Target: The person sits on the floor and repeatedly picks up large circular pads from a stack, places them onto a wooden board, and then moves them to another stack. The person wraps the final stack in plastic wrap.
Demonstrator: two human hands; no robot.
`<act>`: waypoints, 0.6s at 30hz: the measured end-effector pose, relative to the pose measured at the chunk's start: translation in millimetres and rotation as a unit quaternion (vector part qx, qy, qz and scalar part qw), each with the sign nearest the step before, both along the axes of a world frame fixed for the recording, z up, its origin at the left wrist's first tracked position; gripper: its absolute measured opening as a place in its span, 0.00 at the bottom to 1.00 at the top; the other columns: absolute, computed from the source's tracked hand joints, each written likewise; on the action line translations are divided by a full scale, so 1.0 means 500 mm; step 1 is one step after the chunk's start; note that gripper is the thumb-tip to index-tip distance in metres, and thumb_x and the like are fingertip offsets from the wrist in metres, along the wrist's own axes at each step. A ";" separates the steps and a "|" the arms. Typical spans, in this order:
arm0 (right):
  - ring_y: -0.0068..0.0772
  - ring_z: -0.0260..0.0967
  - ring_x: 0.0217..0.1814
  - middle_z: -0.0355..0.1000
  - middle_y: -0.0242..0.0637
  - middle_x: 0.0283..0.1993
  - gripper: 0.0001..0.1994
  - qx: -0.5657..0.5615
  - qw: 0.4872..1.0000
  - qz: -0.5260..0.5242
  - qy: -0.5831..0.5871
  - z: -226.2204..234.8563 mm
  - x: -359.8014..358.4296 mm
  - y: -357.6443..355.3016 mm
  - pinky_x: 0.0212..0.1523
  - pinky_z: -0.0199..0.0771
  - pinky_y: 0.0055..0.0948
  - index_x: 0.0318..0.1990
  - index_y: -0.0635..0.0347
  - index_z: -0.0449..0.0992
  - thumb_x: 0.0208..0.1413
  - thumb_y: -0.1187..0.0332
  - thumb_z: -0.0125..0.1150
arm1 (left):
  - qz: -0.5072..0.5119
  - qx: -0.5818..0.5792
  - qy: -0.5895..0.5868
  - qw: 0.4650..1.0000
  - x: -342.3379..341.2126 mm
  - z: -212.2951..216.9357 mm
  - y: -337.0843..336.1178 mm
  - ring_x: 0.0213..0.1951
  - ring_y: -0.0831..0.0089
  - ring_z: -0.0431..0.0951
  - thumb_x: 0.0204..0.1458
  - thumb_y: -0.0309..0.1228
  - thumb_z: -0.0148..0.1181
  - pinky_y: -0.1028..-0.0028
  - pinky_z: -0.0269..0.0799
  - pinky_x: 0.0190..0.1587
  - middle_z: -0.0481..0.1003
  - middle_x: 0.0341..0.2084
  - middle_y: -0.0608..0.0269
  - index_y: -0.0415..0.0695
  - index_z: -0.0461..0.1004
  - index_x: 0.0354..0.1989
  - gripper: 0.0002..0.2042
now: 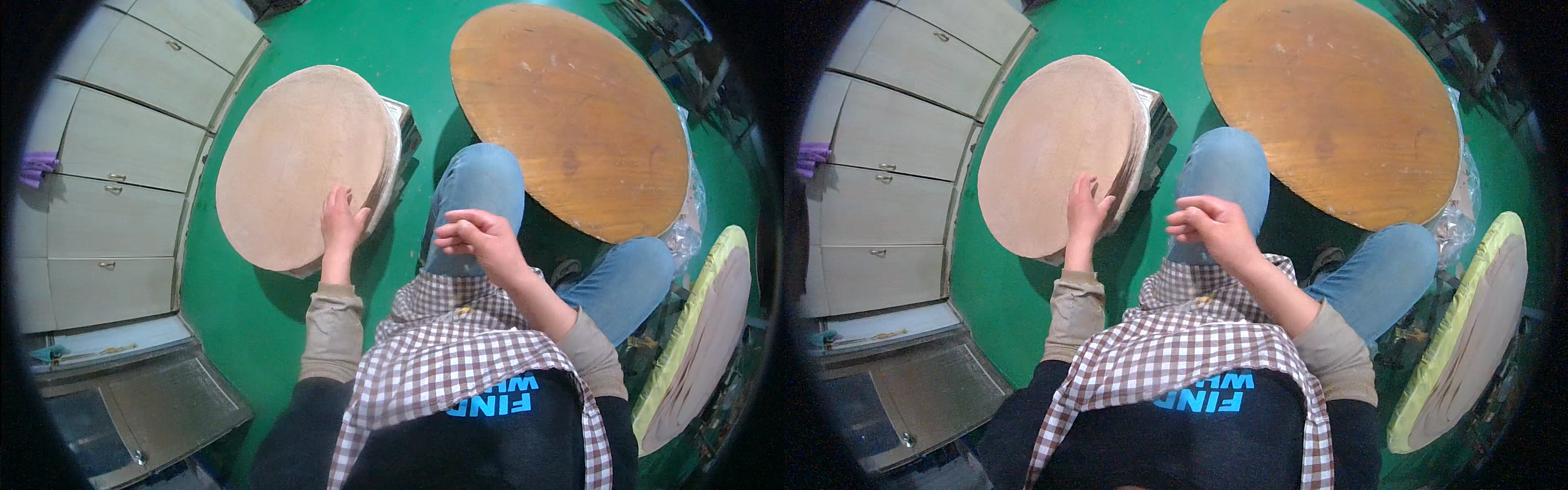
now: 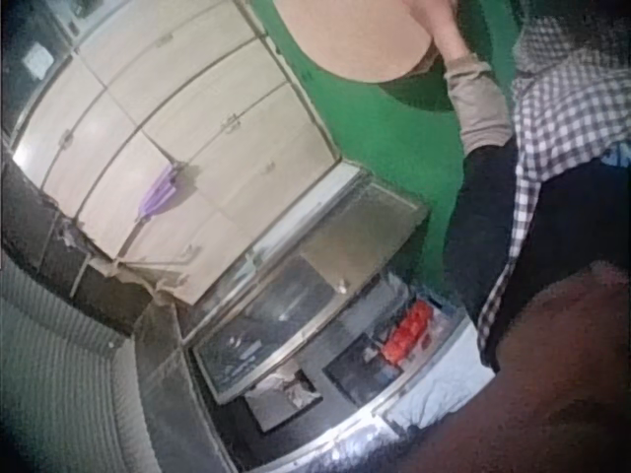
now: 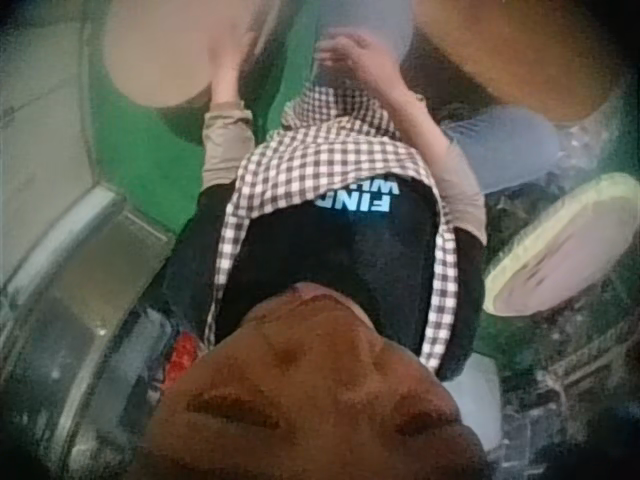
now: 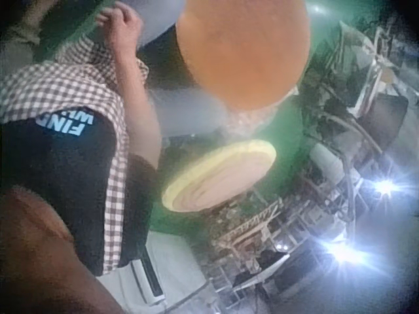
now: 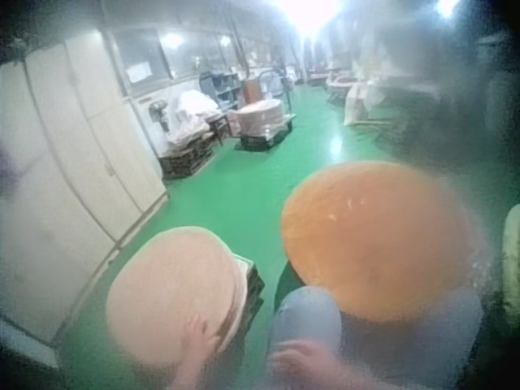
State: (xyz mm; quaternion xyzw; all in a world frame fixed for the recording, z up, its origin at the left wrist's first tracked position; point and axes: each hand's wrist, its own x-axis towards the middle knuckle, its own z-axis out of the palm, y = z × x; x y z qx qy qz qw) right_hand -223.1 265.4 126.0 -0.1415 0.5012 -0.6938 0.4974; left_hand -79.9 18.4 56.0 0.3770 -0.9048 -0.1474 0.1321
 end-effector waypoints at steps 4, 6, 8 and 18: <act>0.31 0.74 0.41 0.74 0.44 0.41 0.14 0.025 0.997 0.071 -0.018 -0.015 0.019 -0.098 0.38 0.76 0.25 0.50 0.70 0.68 0.62 0.68 0.46 | 0.000 0.065 0.029 0.997 0.015 0.017 -0.021 0.44 0.57 0.74 0.41 0.31 0.66 0.65 0.70 0.46 0.74 0.39 0.52 0.40 0.70 0.43 0.20; 0.32 0.74 0.39 0.73 0.43 0.39 0.15 0.074 0.992 0.092 -0.032 -0.034 0.030 -0.165 0.36 0.76 0.27 0.47 0.70 0.69 0.62 0.65 0.46 | 0.003 0.087 0.048 0.995 0.017 0.020 -0.026 0.42 0.56 0.74 0.43 0.31 0.65 0.63 0.70 0.44 0.75 0.36 0.52 0.40 0.70 0.40 0.17; 0.32 0.73 0.37 0.73 0.44 0.38 0.16 0.115 0.986 0.112 -0.043 -0.058 0.038 -0.235 0.34 0.77 0.29 0.44 0.69 0.69 0.61 0.63 0.46 | 0.004 0.104 0.056 0.993 0.017 0.018 -0.026 0.40 0.55 0.75 0.44 0.31 0.64 0.62 0.70 0.44 0.75 0.34 0.51 0.39 0.71 0.39 0.15; 0.37 0.72 0.23 0.71 0.45 0.24 0.11 0.195 0.979 0.040 0.042 -0.217 0.062 -0.396 0.21 0.76 0.36 0.29 0.69 0.71 0.51 0.67 0.51 | -0.058 -0.013 0.041 0.997 0.028 -0.032 -0.006 0.49 0.57 0.68 0.38 0.30 0.67 0.60 0.65 0.50 0.71 0.42 0.55 0.39 0.71 0.34 0.15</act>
